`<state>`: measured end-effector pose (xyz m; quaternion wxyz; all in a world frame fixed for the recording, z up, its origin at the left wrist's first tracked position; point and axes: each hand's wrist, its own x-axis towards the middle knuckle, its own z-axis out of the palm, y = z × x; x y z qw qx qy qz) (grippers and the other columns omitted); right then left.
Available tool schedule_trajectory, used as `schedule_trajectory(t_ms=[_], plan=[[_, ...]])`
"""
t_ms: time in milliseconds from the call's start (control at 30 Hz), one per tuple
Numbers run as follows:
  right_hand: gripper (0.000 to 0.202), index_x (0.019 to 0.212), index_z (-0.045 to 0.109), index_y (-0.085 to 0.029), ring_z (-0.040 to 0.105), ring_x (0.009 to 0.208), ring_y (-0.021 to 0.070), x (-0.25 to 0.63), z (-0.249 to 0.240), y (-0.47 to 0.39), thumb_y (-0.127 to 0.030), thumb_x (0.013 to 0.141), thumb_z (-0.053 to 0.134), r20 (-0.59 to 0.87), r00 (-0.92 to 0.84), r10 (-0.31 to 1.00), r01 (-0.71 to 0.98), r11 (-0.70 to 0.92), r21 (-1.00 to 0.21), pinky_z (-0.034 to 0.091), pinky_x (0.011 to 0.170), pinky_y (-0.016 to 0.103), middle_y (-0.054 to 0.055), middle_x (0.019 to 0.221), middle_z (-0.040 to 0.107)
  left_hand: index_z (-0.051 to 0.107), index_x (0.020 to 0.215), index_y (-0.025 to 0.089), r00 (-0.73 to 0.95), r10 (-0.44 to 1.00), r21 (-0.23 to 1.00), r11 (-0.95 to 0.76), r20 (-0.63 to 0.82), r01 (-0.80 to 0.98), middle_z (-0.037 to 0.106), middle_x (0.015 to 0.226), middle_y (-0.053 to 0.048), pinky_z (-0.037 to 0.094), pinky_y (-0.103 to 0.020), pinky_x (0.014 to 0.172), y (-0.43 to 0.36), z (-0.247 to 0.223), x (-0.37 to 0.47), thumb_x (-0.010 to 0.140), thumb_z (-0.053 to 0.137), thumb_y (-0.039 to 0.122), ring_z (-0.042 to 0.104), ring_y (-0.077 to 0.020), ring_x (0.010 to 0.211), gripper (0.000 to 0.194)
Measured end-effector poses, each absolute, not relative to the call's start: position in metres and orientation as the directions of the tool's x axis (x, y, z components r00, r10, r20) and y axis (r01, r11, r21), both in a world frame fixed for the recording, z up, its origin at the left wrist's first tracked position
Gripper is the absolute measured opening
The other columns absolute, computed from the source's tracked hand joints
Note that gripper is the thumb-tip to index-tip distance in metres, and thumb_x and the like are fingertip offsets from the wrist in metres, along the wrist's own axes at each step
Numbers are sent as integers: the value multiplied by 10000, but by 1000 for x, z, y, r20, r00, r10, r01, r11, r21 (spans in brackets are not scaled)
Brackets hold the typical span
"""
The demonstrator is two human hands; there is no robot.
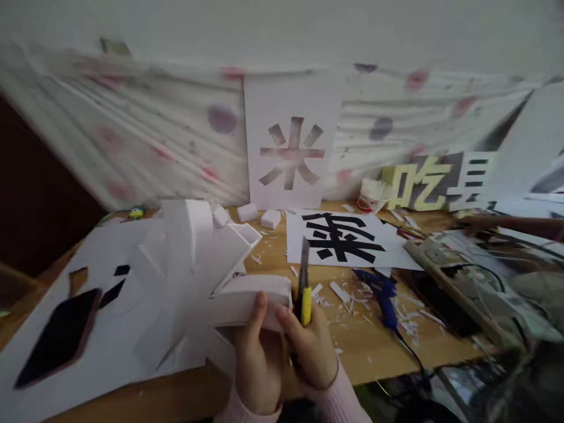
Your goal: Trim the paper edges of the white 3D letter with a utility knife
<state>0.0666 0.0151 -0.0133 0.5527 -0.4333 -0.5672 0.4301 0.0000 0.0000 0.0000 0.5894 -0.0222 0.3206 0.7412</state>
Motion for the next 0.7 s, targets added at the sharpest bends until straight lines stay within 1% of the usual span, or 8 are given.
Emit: schedule_trajectory(t_ms=[100, 200, 300, 367, 467, 533, 567, 700], plan=[[455, 1132, 671, -193, 696, 885, 257, 85, -23, 18, -567, 892, 573, 272, 67, 960, 25, 271, -962, 583, 742, 379, 106, 968, 735, 664, 1170, 248, -510, 792, 571, -259, -336, -779, 676, 1270, -55, 509, -389, 1011, 5, -2, -6, 608, 888, 311, 572, -290, 1252, 608], [443, 1292, 582, -205, 672, 796, 217, 102, -31, 15, -481, 1001, 394, 368, 103, 924, 147, 352, -924, 559, 703, 351, 79, 906, 704, 653, 1200, 284, -659, 731, 652, -414, -178, -635, 612, 1373, -22, 430, -394, 1110, 7, 1, -9, 686, 846, 311, 480, -274, 1352, 549], [344, 1261, 588, -232, 639, 702, 186, 112, -37, 8, -409, 985, 484, 504, 2, 864, 332, 475, -815, 525, 640, 296, 46, 862, 692, 630, 1242, 292, -728, 684, 714, -487, -46, -503, 595, 1392, -27, 377, -445, 1158, 7, 3, -13, 741, 806, 348, 466, -289, 1366, 534], [288, 1204, 602, -239, 642, 731, 191, 112, -38, 3, -386, 968, 528, 521, -36, 853, 382, 494, -781, 516, 651, 287, 47, 879, 690, 640, 1227, 276, -761, 648, 814, -443, 2, -375, 606, 1374, -40, 329, -474, 1190, 6, 1, -19, 773, 778, 375, 462, -297, 1372, 485], [313, 1201, 592, -224, 636, 809, 212, 103, -37, -2, -416, 986, 470, 461, 25, 887, 287, 435, -853, 516, 706, 315, 72, 928, 664, 711, 1033, 236, -792, 607, 918, -349, 70, -186, 623, 1336, -58, 272, -490, 1222, 5, -6, -32, 750, 794, 371, 384, -318, 1427, 324], [374, 1243, 572, -224, 596, 722, 187, 92, -34, -3, -461, 963, 503, 389, 30, 921, 150, 381, -912, 497, 643, 296, 42, 856, 623, 723, 874, 210, -776, 624, 931, -330, 91, -156, 636, 1302, -75, 301, -494, 1209, 4, -9, -38, 679, 842, 348, 370, -348, 1431, 267], [422, 1271, 554, -228, 550, 642, 160, 86, -31, -2, -477, 930, 563, 346, 8, 938, 74, 345, -936, 467, 582, 270, 6, 783, 583, 721, 869, 205, -762, 641, 930, -329, 91, -166, 640, 1292, -80, 340, -502, 1185, 4, -9, -38, 672, 844, 347, 410, -358, 1405, 273], [588, 1271, 518, -243, 389, 519, 93, 63, -19, 0, -420, 775, 781, 173, -37, 984, -185, 164, -969, 339, 488, 205, -96, 626, 420, 610, 1251, 250, -625, 776, 901, -326, 83, -285, 614, 1349, -72, 463, -465, 1071, 1, -8, -33, 776, 765, 324, 611, -302, 1215, 505]])
